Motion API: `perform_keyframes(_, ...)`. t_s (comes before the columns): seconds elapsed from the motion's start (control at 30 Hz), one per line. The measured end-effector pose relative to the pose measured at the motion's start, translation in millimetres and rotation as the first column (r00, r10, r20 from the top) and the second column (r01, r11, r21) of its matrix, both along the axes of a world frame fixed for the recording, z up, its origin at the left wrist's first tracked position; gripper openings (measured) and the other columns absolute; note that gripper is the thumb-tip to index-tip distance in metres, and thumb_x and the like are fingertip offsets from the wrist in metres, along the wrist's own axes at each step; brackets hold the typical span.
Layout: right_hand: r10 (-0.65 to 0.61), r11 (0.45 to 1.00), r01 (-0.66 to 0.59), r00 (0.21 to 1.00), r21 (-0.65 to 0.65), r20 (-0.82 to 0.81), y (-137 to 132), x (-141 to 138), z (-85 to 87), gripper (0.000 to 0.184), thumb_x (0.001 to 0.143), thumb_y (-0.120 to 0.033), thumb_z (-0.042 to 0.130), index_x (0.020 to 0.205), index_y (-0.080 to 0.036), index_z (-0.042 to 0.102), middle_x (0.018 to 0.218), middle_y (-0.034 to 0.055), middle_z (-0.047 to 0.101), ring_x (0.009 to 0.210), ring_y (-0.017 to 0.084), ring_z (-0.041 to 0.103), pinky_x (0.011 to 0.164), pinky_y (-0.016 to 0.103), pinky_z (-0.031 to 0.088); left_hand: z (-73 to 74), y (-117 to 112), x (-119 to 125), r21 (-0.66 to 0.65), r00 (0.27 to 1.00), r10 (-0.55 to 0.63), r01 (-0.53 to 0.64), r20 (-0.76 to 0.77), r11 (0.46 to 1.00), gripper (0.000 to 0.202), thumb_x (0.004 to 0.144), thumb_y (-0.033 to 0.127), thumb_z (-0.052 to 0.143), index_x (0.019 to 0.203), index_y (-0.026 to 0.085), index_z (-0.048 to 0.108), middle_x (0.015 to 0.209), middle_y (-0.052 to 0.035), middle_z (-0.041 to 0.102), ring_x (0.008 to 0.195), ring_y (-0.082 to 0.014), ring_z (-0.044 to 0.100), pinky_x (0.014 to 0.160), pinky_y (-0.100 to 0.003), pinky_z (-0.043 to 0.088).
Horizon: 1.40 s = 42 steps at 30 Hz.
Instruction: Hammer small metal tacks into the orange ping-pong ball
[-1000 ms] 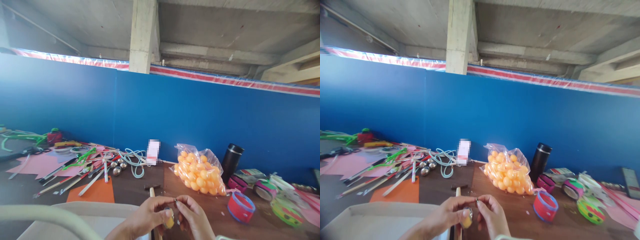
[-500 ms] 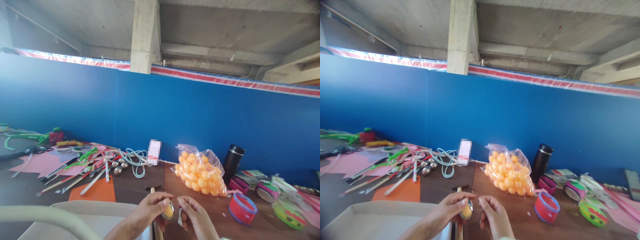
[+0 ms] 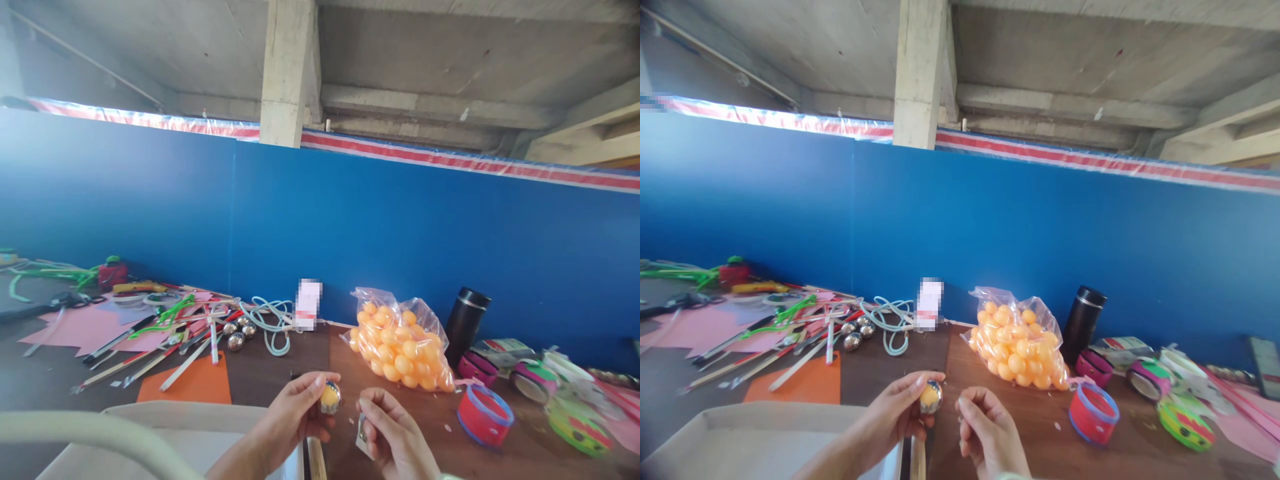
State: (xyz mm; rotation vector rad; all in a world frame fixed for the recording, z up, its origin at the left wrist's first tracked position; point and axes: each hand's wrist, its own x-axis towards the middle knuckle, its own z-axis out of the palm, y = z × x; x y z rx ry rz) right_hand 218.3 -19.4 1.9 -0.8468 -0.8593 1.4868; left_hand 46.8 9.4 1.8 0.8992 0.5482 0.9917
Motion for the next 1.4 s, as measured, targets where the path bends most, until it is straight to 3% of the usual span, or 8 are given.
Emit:
perform_keyframes(0.37, -0.044, 0.999, 0.041, 0.995, 0.032, 0.093, -2.5, -3.1, 1.7, 0.028, 0.066, -0.038, 0.072, 0.068, -0.015, 0.056, 0.045, -0.005, 0.053, 0.037, 0.003, 0.039, 0.039, 0.015, 0.028, -3.1, 1.0, -3.5, -0.024, 0.995, -0.024, 0.027, 0.102, 0.999, 0.039, 0.079, 0.035, 0.055, 0.111, 0.013, 0.058, 0.09, -0.011, 0.062, 0.067, -0.0133, 0.062, 0.058, -0.024, 0.048)
perform_keyframes(0.7, -0.04, 0.996, 0.037, 0.998, 0.085, 0.037, -4.2, -4.3, 4.6, 0.028, 0.067, -0.039, 0.072, 0.074, -0.018, 0.055, 0.044, -0.0079, 0.049, 0.033, 0.002, 0.036, 0.036, 0.016, 0.025, 0.3, -0.9, -3.4, -0.064, 0.994, -0.046, 0.053, 0.104, 0.997, 0.038, 0.079, 0.033, 0.055, 0.112, 0.012, 0.058, 0.083, -0.0087, 0.062, 0.064, -0.013, 0.062, 0.056, -0.023, 0.048)
perform_keyframes(0.9, -0.02, 0.996, 0.017, 0.999, 0.082, 0.047, -2.9, -4.4, 1.6, 0.029, 0.071, -0.04, 0.068, 0.065, -0.016, 0.054, 0.041, -0.0069, 0.048, 0.032, 0.001, 0.035, 0.036, 0.015, 0.02, -0.3, -1.1, -2.5, -0.064, 0.992, -0.061, 0.069, 0.113, 0.996, 0.038, 0.08, 0.033, 0.055, 0.111, 0.013, 0.058, 0.083, -0.0086, 0.061, 0.064, -0.0131, 0.062, 0.056, -0.023, 0.048)
perform_keyframes(1.17, 0.021, 0.999, -0.023, 0.998, 0.034, 0.058, -1.9, -4.7, 0.6, 0.026, 0.067, -0.038, 0.072, 0.07, -0.014, 0.061, 0.047, -0.0043, 0.054, 0.033, 0.001, 0.038, 0.032, 0.013, 0.025, -0.6, -1.2, -2.9, -0.056, 0.989, -0.074, 0.082, 0.129, 0.995, 0.037, 0.08, 0.031, 0.055, 0.111, 0.012, 0.058, 0.086, -0.0098, 0.063, 0.067, -0.0135, 0.062, 0.058, -0.023, 0.048)
perform_keyframes(1.4, 0.022, 0.998, -0.025, 0.998, 0.058, 0.056, -2.8, -7.9, 0.0, 0.024, 0.067, -0.037, 0.072, 0.076, -0.016, 0.063, 0.066, -0.0005, 0.063, 0.034, -0.001, 0.038, 0.03, 0.011, 0.032, -1.3, -2.9, -2.9, -0.033, 0.989, -0.107, 0.111, 0.105, 0.993, 0.04, 0.081, 0.03, 0.053, 0.117, 0.012, 0.054, 0.087, -0.012, 0.065, 0.07, -0.0154, 0.063, 0.058, -0.025, 0.047)
